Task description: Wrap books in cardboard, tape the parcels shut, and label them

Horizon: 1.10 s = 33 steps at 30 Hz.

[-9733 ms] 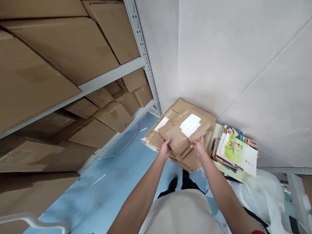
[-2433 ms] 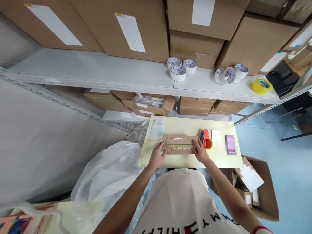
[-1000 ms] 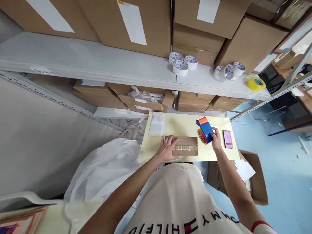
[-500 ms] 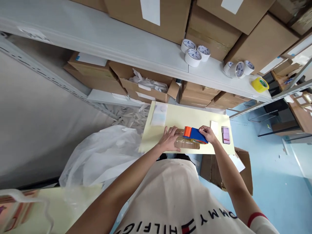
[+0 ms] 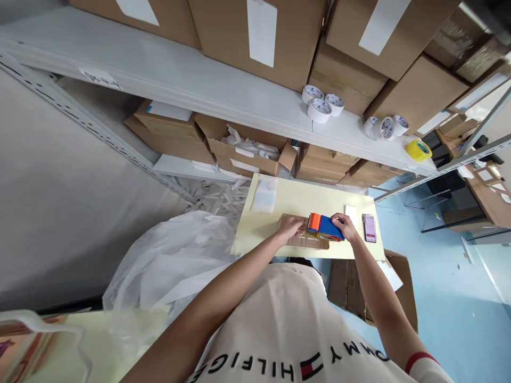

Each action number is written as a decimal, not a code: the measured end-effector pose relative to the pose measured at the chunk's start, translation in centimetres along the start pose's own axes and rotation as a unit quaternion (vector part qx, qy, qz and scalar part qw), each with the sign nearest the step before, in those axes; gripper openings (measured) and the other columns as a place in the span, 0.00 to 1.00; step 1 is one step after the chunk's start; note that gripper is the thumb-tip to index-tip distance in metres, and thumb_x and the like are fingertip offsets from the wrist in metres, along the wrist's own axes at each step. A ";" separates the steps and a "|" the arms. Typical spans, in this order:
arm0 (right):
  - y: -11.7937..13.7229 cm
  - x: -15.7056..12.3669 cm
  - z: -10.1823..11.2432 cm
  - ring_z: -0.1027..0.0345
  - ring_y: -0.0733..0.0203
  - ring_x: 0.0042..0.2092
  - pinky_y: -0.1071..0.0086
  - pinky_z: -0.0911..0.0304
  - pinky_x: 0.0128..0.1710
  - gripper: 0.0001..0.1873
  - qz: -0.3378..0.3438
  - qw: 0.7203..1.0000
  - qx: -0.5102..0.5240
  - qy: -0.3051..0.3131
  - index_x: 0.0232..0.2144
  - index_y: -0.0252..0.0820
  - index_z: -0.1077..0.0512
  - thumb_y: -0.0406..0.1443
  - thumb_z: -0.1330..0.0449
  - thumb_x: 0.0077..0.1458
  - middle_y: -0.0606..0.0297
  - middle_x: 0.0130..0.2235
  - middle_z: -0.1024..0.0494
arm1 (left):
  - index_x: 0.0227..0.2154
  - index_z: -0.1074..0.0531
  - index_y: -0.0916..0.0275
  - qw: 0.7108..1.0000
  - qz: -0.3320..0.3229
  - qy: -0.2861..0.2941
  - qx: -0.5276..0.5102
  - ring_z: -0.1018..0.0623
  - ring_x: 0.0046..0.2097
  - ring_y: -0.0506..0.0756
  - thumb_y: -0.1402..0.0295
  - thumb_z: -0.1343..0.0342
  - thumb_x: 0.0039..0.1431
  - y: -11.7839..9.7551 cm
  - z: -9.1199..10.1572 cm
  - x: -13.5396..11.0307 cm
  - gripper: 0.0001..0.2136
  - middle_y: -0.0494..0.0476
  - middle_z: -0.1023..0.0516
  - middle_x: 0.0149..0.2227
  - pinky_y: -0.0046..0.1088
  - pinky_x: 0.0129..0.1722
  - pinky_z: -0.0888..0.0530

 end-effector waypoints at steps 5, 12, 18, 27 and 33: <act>0.9 -0.4 -0.3 0.33 0.60 0.26 0.66 0.36 0.28 0.29 0.012 1.000 -0.024 0.004 0.24 0.43 0.29 0.62 0.38 0.40 0.66 0.24 0.25 | 0.25 0.23 0.63 1.000 -0.023 -0.002 0.009 0.21 0.27 0.52 0.61 0.39 0.53 -1.0 0.3 -0.3 0.10 0.54 0.20 0.24 0.27 0.28 0.26; 2.8 -0.1 -0.7 0.32 0.60 0.26 0.68 0.36 0.26 0.24 0.025 0.998 -0.048 0.044 0.24 0.43 0.26 0.57 0.34 0.40 0.66 0.24 0.23 | 0.20 0.25 0.62 0.996 -0.043 -0.050 0.052 0.23 0.25 0.51 0.61 0.39 0.51 -1.2 3.4 -1.4 0.10 0.52 0.21 0.23 0.28 0.30 0.25; 1.8 -1.1 4.7 0.30 0.58 0.27 0.66 0.35 0.27 0.22 0.015 0.992 -0.125 0.003 0.22 0.43 0.25 0.55 0.34 0.41 0.64 0.24 0.22 | 0.19 0.26 0.62 0.987 -0.032 -0.132 0.084 0.25 0.25 0.52 0.55 0.38 0.47 -0.1 11.7 -3.0 0.15 0.55 0.22 0.21 0.27 0.29 0.28; -1.9 -0.8 4.6 0.31 0.58 0.24 0.66 0.37 0.25 0.23 -0.015 0.986 -0.166 -0.002 0.23 0.43 0.24 0.56 0.35 0.40 0.64 0.21 0.24 | 0.19 0.26 0.60 0.966 -0.009 -0.171 0.192 0.21 0.33 0.55 0.59 0.41 0.49 3.8 12.6 -1.7 0.11 0.56 0.19 0.26 0.27 0.34 0.29; -3.2 -0.9 4.1 0.30 0.56 0.26 0.65 0.36 0.27 0.24 -0.017 0.985 -0.172 -0.013 0.23 0.43 0.25 0.57 0.36 0.42 0.63 0.23 0.22 | 0.25 0.22 0.58 0.944 0.004 -0.196 0.265 0.20 0.45 0.63 0.63 0.43 0.53 5.6 10.1 -0.9 0.07 0.62 0.17 0.36 0.35 0.44 0.29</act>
Point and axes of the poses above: each hand's wrist, its own x-axis towards the middle knuckle, its own z-axis out of the back of the hand, y = z × x, the point moved 7 cm from there along x, towards the middle knuckle
